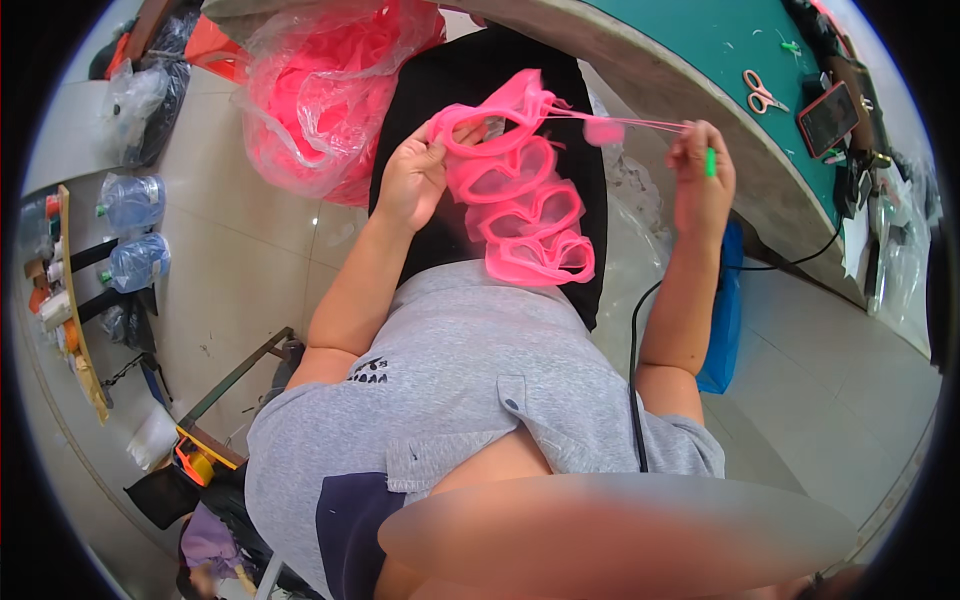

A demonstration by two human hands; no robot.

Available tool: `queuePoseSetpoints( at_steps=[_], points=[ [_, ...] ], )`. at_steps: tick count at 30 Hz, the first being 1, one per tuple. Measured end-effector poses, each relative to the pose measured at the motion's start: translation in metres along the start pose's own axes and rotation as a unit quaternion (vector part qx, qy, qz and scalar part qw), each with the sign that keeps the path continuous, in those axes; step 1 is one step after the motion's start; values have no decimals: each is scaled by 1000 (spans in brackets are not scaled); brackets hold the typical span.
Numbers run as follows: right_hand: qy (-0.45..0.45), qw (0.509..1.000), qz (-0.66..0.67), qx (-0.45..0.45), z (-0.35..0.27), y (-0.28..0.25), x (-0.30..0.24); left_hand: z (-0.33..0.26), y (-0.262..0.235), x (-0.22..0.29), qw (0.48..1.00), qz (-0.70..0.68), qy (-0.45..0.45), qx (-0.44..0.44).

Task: Constructing decorative fabric flowers by wrapping pink ribbon around a tool and trimming with scissors.

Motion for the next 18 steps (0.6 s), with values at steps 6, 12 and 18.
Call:
queuePoseSetpoints(
  at_steps=[6, 12, 18],
  points=[
    [-109, 958, 183, 191, -5, -79, 0, 2, -19, -13, 996, -63, -64, 1],
    [-205, 904, 201, 317, -17, -98, -7, 2, -25, -16, 984, -172, -53, 12],
    [-67, 986, 68, 135, -11, -33, 17, -6, 18, -4, 961, -185, -174, -108]
  ],
)
Point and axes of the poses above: each hand's wrist, its own z-axis towards the middle knuckle, its own y-axis out of the palm, x = y × z, the point moved 5 cm from there along z, towards the middle knuckle, and after that the axes turned 1 degree about z, right-handed, at the moved point
